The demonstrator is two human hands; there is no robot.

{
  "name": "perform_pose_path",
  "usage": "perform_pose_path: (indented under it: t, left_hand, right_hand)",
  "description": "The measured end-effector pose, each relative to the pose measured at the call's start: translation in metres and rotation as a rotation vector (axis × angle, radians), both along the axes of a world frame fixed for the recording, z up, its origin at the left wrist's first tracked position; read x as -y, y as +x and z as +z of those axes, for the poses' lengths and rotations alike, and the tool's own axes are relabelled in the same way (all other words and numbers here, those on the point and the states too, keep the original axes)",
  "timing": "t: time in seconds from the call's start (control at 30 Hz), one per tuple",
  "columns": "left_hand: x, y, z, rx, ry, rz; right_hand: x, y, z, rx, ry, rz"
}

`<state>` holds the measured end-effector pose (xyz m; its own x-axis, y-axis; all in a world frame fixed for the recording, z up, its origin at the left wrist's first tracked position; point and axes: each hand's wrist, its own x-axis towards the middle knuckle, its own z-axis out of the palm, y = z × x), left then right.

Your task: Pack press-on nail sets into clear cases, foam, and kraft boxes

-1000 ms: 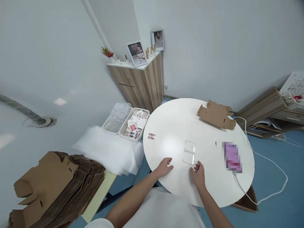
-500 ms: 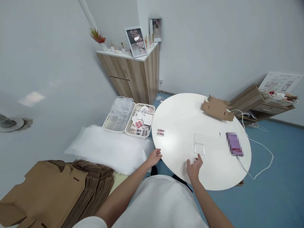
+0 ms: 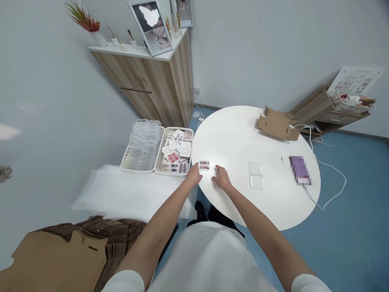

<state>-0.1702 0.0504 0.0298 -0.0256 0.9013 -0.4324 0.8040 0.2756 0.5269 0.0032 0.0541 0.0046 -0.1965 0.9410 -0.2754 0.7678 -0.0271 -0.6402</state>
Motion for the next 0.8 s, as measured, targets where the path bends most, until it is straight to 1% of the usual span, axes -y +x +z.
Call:
perform_pose_path:
  t: [0.1, 0.17, 0.33, 0.5, 0.67, 0.8]
  left_hand:
    - [-0.015, 0.004, 0.0, -0.08, -0.031, -0.006]
    - [-0.023, 0.006, -0.003, -0.1, -0.046, -0.007]
    - [-0.032, 0.007, -0.02, -0.094, -0.032, -0.008]
    - [-0.033, 0.004, -0.031, -0.051, 0.036, 0.004]
    - [-0.029, 0.005, -0.032, -0.003, 0.099, 0.029]
    - [-0.015, 0.01, -0.031, 0.051, 0.202, 0.046]
  right_hand:
    - [-0.019, -0.014, -0.002, 0.059, -0.02, 0.037]
    - [-0.028, -0.022, -0.003, 0.111, -0.04, 0.042]
    - [-0.037, -0.036, -0.007, 0.21, -0.072, 0.04]
    - [-0.041, -0.04, -0.008, 0.259, -0.07, 0.04]
    - [-0.037, -0.041, -0.008, 0.244, -0.049, 0.001]
    - [-0.024, -0.039, -0.008, 0.157, 0.027, -0.006]
